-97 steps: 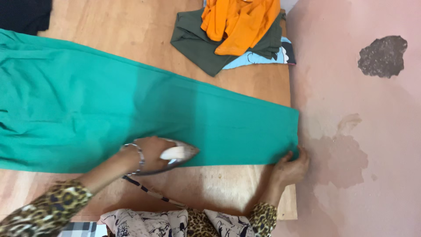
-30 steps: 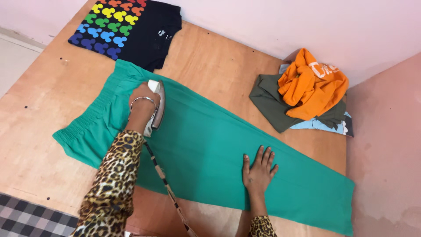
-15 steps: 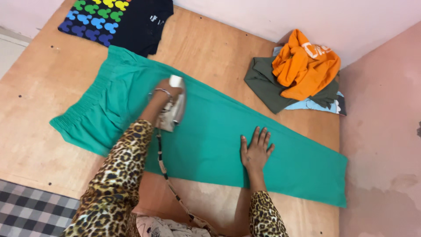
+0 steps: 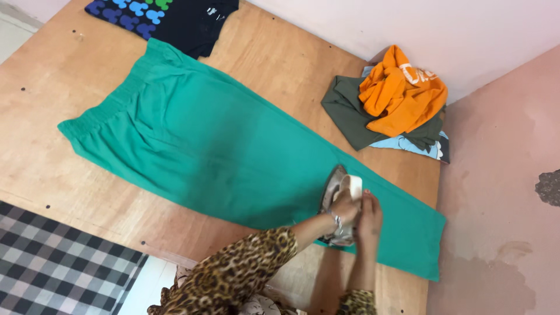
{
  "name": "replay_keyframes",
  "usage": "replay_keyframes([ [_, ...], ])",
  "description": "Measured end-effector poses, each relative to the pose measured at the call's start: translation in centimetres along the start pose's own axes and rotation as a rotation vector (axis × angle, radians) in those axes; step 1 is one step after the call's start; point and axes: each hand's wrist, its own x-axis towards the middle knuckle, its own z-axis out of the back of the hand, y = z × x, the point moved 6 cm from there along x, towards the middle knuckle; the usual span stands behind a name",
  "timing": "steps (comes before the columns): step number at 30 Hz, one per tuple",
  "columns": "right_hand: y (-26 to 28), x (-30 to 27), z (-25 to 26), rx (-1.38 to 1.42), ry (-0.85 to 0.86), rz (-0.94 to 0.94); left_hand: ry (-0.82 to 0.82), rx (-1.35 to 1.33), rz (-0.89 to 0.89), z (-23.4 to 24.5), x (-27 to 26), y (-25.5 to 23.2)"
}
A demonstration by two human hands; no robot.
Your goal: The person irons a green garment on a wooden table using a white electric iron. They repeatedly smooth the fabric, fold the garment, and continue ironing different sections until the garment is neatly folded.
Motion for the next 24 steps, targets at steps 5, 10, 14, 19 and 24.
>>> replay_keyframes([
  [5, 5.2, -1.4, -0.4, -0.084, 0.243, -0.329, -0.148, 0.535, -0.429, 10.5, -6.0, -1.9],
  [10, 7.8, -2.4, -6.2, 0.04, 0.472, -0.391, -0.467, 1.094, -0.413, 32.8, -6.8, -6.6],
  [14, 11.8, -5.2, -10.8, -0.183, 0.678, -0.339, -0.587, 1.464, -0.177, 47.0, -9.4, -6.7],
  [19, 15.5, -6.7, -19.1, -0.34, 0.964, -0.186, -0.63, 1.52, -0.059, 56.7, -14.3, -6.3],
  [24, 18.5, -8.4, -27.9, -0.47, 1.159, -0.012, -0.606, 1.41, -0.043, 57.5, -15.5, -7.3],
])
